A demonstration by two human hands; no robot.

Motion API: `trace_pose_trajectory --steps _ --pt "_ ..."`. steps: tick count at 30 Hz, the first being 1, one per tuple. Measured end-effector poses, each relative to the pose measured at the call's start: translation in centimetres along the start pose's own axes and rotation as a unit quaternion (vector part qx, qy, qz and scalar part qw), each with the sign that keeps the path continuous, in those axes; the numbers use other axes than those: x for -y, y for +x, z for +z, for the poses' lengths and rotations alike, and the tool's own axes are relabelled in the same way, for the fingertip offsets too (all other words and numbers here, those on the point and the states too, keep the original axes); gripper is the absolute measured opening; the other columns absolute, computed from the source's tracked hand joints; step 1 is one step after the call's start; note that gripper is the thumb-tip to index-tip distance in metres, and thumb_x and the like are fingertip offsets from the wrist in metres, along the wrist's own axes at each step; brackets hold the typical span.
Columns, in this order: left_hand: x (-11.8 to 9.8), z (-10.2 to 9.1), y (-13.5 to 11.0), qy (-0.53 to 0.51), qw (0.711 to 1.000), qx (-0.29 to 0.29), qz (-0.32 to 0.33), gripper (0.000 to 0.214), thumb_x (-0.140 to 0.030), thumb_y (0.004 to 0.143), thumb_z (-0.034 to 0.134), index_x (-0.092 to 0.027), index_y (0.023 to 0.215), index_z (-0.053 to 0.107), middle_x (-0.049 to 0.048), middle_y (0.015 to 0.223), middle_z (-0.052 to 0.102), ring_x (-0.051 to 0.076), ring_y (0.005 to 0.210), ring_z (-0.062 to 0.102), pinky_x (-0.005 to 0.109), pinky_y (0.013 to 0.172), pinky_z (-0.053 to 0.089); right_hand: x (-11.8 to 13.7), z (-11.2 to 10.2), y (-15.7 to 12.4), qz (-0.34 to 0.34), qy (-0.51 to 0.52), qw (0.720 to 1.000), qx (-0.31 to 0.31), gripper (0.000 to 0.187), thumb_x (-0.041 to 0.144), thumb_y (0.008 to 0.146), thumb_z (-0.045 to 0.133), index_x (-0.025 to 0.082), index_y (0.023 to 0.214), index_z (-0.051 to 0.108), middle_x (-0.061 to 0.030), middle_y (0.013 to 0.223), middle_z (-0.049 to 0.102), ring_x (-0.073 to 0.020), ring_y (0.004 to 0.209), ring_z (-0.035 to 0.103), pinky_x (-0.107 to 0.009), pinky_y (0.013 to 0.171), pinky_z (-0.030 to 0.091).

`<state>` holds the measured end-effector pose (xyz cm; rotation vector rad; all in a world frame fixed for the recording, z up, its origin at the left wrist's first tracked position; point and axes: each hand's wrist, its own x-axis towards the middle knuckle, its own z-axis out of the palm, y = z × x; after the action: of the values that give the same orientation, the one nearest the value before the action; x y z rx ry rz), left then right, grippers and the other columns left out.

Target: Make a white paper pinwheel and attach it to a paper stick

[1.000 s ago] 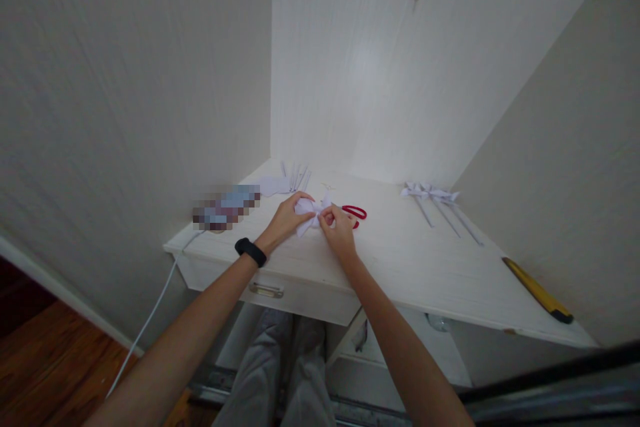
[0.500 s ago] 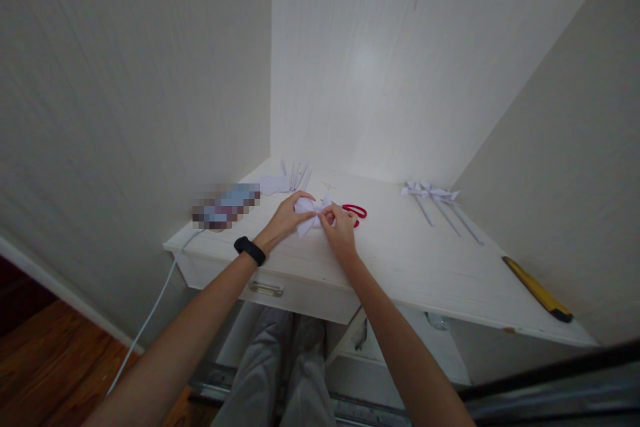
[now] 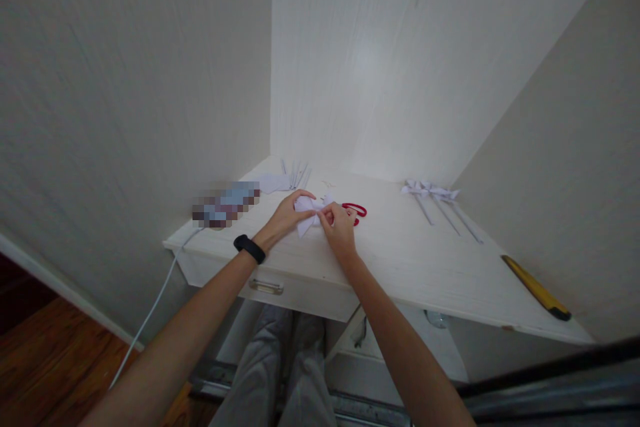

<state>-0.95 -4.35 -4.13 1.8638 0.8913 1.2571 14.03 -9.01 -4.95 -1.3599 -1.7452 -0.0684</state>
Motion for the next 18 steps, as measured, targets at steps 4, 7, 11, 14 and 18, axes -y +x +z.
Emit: trace_pose_trajectory --steps 4,7,11,14,18 --pt "0.25 0.07 0.15 -0.023 1.000 0.008 -0.002 0.037 -0.026 0.063 0.069 -0.016 0.098 0.058 0.0012 0.086 0.058 0.013 0.073 0.051 0.022 0.065 0.038 -0.14 0.10 0.00 0.000 -0.002 1.000 0.001 0.016 0.030 0.086 0.048 0.018 0.076 0.052 0.0032 0.063 0.057 -0.0120 0.063 0.049 -0.033 0.084 0.026" --pt "0.42 0.11 0.20 -0.031 0.999 0.009 -0.004 0.038 -0.027 0.063 0.069 -0.017 0.099 0.058 0.0008 0.083 0.058 0.013 0.071 0.051 0.023 0.065 0.038 -0.21 0.10 0.01 -0.003 0.000 1.000 0.001 0.015 0.029 0.085 0.049 0.018 0.076 0.052 0.0038 0.064 0.056 -0.0114 0.062 0.049 -0.032 0.083 0.026" --pt "0.38 0.11 0.11 -0.032 0.999 0.008 -0.003 0.039 -0.029 0.063 0.070 -0.017 0.098 0.059 0.0007 0.081 0.058 0.013 0.071 0.051 0.024 0.067 0.039 -0.21 0.08 0.00 -0.009 -0.001 1.000 -0.006 0.013 0.028 0.084 0.050 0.018 0.076 0.052 0.0043 0.063 0.056 -0.0110 0.062 0.049 -0.031 0.082 0.026" --pt "0.28 0.10 0.07 -0.036 0.999 0.014 0.001 0.042 -0.032 0.062 0.072 -0.017 0.099 0.059 0.0007 0.082 0.058 0.014 0.073 0.052 0.024 0.068 0.039 -0.20 0.06 -0.01 -0.007 -0.003 1.000 -0.005 0.013 0.028 0.084 0.049 0.017 0.077 0.052 0.0041 0.063 0.056 -0.0111 0.062 0.049 -0.031 0.083 0.026" --pt "0.44 0.06 0.15 -0.026 0.999 0.019 0.017 0.042 -0.031 0.063 0.071 -0.017 0.100 0.058 0.0021 0.090 0.058 0.014 0.079 0.052 0.024 0.072 0.039 -0.18 0.05 0.00 0.001 0.000 1.000 -0.003 0.013 0.029 0.084 0.051 0.017 0.077 0.052 0.0039 0.063 0.057 -0.0118 0.063 0.050 -0.032 0.082 0.026"
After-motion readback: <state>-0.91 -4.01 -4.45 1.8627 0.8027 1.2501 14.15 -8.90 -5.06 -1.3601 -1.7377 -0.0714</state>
